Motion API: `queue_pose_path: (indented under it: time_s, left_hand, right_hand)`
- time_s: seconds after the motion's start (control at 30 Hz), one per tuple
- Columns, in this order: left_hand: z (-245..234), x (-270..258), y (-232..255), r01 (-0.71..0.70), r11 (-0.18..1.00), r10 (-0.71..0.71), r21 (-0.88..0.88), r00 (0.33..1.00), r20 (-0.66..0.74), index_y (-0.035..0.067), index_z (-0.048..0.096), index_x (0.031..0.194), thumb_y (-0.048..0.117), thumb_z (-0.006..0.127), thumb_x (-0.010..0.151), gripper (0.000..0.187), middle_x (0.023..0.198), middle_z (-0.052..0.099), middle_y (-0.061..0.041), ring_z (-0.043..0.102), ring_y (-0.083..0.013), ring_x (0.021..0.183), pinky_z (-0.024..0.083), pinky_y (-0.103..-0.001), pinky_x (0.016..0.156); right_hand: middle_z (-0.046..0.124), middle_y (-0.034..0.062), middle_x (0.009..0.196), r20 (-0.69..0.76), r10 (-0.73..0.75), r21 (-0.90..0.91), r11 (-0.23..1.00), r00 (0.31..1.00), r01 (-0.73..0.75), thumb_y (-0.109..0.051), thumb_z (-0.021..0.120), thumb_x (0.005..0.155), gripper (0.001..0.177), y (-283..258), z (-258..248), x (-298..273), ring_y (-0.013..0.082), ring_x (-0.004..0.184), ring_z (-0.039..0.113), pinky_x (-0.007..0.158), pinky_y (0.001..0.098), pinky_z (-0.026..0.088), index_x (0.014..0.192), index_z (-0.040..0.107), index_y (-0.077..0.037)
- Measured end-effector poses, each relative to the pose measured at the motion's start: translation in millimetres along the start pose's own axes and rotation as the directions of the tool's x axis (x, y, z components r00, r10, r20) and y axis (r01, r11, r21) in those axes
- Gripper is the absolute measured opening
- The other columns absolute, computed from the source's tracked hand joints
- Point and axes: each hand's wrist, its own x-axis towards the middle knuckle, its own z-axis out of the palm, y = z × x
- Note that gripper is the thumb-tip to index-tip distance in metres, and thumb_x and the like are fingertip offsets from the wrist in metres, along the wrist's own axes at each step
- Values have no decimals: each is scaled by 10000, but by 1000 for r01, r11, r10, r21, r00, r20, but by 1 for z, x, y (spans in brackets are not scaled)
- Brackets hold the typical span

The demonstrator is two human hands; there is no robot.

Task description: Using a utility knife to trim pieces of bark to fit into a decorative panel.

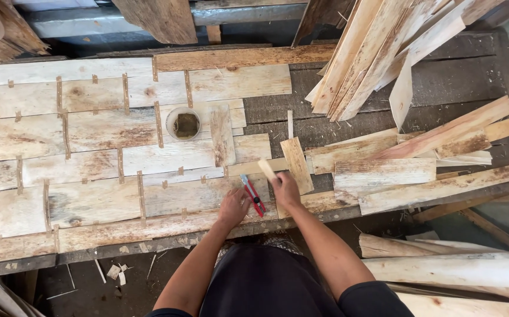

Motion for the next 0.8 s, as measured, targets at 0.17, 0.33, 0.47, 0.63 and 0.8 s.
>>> queue_pose_path:
  time_s: [0.17, 0.33, 0.47, 0.63, 0.8]
  left_hand:
    - [-4, 0, -13, -79, 997, 78, 12, 995, 70, 54, 697, 958, 187, 675, 878, 156, 984, 682, -154, 630, -353, 1018, 507, -482, 925]
    - [-4, -3, -23, -118, 991, 121, -59, 991, 53, 44, 706, 992, 186, 654, 888, 184, 1027, 684, -174, 653, -377, 987, 526, -499, 886]
    - [-8, 3, -14, -40, 991, 41, -130, 999, 1, 39, 708, 958, 223, 668, 892, 200, 944, 727, -156, 709, -326, 864, 563, -465, 795]
    - [-7, 31, 11, -15, 988, 1, -151, 996, -93, 44, 718, 925, 286, 701, 909, 243, 788, 700, -125, 678, -289, 719, 540, -435, 660]
    - [-11, 73, 66, 135, 977, -146, -165, 988, -51, 52, 714, 901, 346, 722, 916, 295, 546, 525, -86, 513, -240, 501, 414, -427, 508]
  right_hand:
    - [508, 185, 1298, -469, -21, -105, 994, 883, -32, -198, 683, 972, 169, 31, -19, 14, 319, 1113, 512, 911, 445, 543, 1029, 667, -39]
    - [525, 190, 1335, -559, 11, -107, 991, 829, -85, -170, 707, 922, 273, 42, -33, 6, 354, 1223, 494, 1042, 491, 455, 1145, 619, -37]
    - [560, 206, 1271, -601, -25, -111, 992, 799, -53, -180, 726, 889, 414, 40, -37, 1, 391, 1195, 508, 1037, 516, 428, 1253, 587, -38]
    - [582, 207, 1227, -646, -65, -88, 996, 760, 10, -197, 720, 909, 400, 51, -55, 18, 388, 1172, 528, 1014, 513, 436, 1261, 601, -49]
    - [580, 194, 1221, -660, -91, -8, 993, 746, 114, -202, 688, 948, 405, 50, -101, 44, 360, 1131, 554, 1000, 500, 448, 1296, 564, -37]
